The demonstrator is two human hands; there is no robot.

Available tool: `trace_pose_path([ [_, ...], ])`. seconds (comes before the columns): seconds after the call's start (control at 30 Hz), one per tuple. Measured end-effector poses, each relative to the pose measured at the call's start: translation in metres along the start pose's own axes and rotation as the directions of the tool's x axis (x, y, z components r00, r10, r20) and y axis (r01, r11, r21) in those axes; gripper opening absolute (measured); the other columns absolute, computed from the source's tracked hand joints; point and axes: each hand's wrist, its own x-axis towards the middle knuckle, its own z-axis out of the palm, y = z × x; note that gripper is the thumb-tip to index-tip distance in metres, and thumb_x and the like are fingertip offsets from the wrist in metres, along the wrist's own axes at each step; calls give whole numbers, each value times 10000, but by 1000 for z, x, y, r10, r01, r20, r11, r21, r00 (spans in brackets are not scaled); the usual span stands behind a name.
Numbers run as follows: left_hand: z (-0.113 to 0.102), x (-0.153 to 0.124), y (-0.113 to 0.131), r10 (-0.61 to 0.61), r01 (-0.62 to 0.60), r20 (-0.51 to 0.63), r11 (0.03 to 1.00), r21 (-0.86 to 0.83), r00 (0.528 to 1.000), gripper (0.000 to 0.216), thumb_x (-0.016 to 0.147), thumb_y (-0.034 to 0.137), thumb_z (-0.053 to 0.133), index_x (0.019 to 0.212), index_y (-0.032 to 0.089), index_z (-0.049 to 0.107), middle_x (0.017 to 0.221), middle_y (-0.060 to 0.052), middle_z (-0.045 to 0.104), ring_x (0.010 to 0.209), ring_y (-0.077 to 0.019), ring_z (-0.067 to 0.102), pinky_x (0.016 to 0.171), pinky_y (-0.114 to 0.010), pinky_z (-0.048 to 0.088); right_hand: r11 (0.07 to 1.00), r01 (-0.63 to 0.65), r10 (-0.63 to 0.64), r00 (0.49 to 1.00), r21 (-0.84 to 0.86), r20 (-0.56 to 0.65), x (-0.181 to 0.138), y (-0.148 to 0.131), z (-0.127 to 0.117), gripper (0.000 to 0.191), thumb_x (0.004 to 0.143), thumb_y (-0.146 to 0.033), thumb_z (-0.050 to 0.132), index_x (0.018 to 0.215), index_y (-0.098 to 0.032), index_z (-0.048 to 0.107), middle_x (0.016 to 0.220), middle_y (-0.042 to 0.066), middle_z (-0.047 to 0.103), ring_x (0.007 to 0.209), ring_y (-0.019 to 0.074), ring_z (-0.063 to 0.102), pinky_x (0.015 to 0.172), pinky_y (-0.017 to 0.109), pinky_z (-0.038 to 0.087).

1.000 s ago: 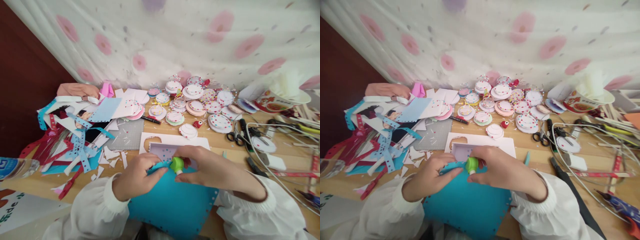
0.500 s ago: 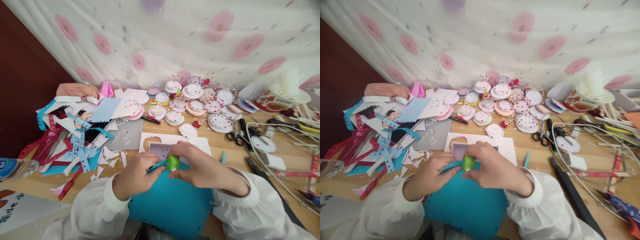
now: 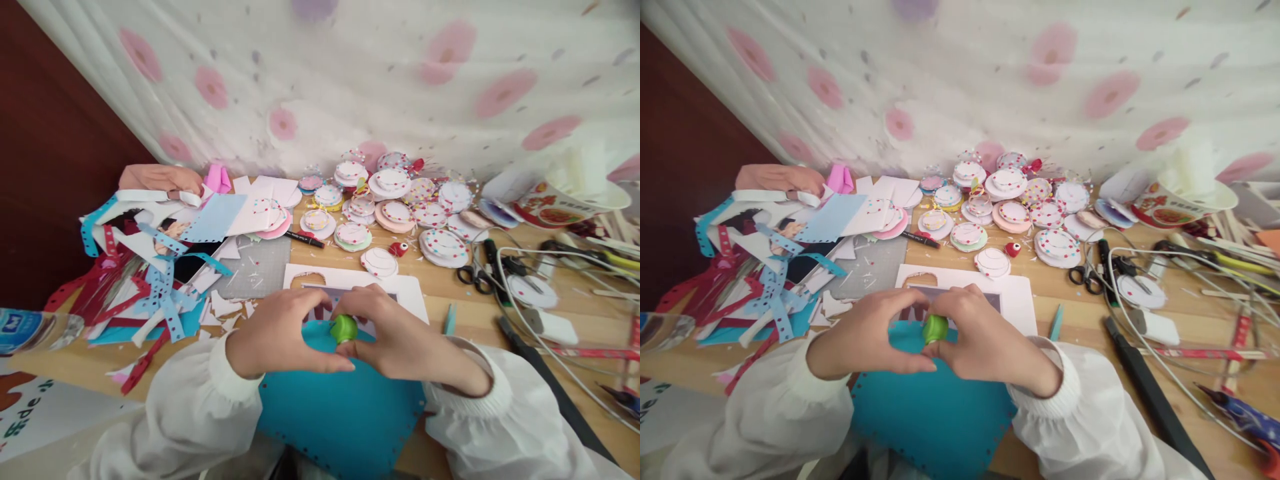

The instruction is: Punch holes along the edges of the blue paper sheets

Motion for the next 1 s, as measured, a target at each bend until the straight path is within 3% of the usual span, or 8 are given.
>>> trace_pose_path([
  [0.17, 10, 12, -7, -11, 5, 73, 997, 76, 997, 569, 566, 756, 635, 721, 210, 614, 691, 4, 625, 692, -203, 598, 595, -288, 402, 998, -25, 26, 1000, -51, 15, 1, -2, 1, 101, 700, -185, 688, 769, -178, 615, 741, 5, 611, 758, 178, 560, 737, 313, 392],
  [0.4, 26, 12, -14, 170, -166, -123, 985, 39, 978, 432, 598, 570, 756, 665, 178, 586, 640, 0, 600, 652, -178, 583, 621, -285, 410, 994, -54, 57, 998, -98, 25, 0, -1, 1, 87, 710, -180, 657, 780, -168, 605, 792, 33, 639, 805, 202, 575, 743, 333, 400],
  [0.57, 33, 12, -15, 115, -117, -132, 993, -3, 985, 397, 623, 541, 749, 690, 177, 604, 663, -4, 632, 663, -185, 605, 617, -278, 423, 993, -88, 92, 995, -82, 45, 2, 0, 0, 84, 698, -142, 644, 769, -171, 609, 765, 20, 633, 803, 192, 574, 727, 310, 406],
  [0.7, 29, 10, -13, 58, -63, -97, 997, -51, 994, 477, 595, 601, 743, 818, 190, 646, 783, -10, 680, 738, -203, 629, 653, -278, 446, 994, -85, 90, 993, -71, 73, 2, 3, -3, 104, 712, -199, 668, 797, -178, 611, 761, 11, 612, 804, 188, 561, 703, 297, 403],
  [0.83, 21, 6, -10, 40, -40, -38, 999, 18, 998, 562, 501, 666, 749, 780, 186, 666, 727, -10, 666, 692, -207, 612, 623, -273, 429, 997, -77, 80, 989, -27, 121, -1, 0, -8, 171, 712, -253, 715, 835, -181, 621, 798, 10, 619, 814, 186, 552, 726, 303, 399],
  [0.9, 17, 3, -11, 55, -55, -4, 996, 73, 998, 487, 563, 633, 742, 742, 185, 671, 684, -2, 647, 670, -193, 605, 604, -260, 412, 996, -83, 86, 985, -27, 149, -2, -2, -11, 174, 716, -260, 725, 832, -180, 622, 820, 17, 631, 839, 196, 555, 744, 311, 396],
  [1.0, 14, -2, -17, 94, -99, 43, 985, 139, 995, 326, 767, 454, 680, 620, 167, 637, 605, 3, 600, 624, -157, 588, 594, -242, 395, 993, -101, 112, 975, -64, 190, -2, -5, -14, 161, 727, -271, 725, 822, -181, 631, 846, 32, 652, 867, 217, 559, 761, 326, 391],
])
